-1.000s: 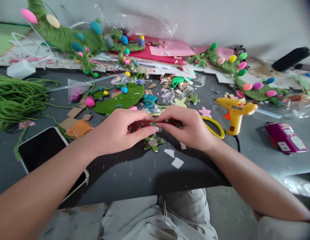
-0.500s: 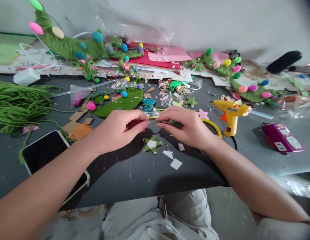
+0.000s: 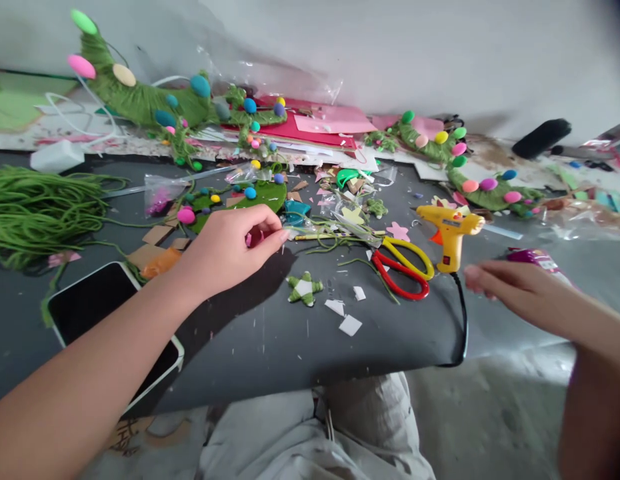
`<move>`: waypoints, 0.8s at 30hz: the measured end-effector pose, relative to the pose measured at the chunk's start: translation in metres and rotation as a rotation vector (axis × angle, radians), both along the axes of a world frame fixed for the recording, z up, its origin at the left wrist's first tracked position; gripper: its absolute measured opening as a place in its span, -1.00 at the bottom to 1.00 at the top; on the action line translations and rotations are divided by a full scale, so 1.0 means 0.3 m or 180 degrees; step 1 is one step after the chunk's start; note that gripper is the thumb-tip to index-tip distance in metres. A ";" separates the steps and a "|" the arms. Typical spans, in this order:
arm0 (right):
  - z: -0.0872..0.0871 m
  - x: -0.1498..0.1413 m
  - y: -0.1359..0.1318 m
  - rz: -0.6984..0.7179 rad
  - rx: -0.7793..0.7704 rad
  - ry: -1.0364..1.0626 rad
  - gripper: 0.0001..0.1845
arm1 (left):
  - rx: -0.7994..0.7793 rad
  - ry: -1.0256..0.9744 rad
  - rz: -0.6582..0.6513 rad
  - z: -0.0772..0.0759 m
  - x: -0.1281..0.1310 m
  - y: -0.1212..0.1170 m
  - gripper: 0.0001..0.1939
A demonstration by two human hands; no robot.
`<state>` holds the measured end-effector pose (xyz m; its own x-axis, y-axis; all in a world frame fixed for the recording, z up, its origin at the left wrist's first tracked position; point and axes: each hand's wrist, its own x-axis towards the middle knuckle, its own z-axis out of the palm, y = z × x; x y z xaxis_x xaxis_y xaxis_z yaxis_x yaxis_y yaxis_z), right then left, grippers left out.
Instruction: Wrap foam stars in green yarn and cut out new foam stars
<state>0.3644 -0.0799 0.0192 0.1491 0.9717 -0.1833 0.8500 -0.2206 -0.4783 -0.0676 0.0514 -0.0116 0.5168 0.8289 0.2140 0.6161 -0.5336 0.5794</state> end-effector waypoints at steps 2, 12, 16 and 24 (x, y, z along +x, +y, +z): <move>-0.038 0.003 0.037 -0.0621 0.0123 -0.0288 -0.66 | 0.0037 0.0043 -0.0021 0.001 0.001 0.002 -0.77; -0.069 -0.090 0.148 -0.1014 0.0815 0.0707 -0.72 | 0.0099 0.0316 -0.0201 -0.003 -0.016 0.013 -0.81; -0.021 -0.150 0.131 -0.0077 0.0166 0.1937 -0.68 | 0.0080 0.0442 -0.0330 -0.006 -0.014 0.015 -0.81; -0.049 -0.368 0.248 0.1691 -0.1074 0.2022 -0.53 | -0.0698 0.0909 -0.1057 0.018 -0.039 -0.002 -0.74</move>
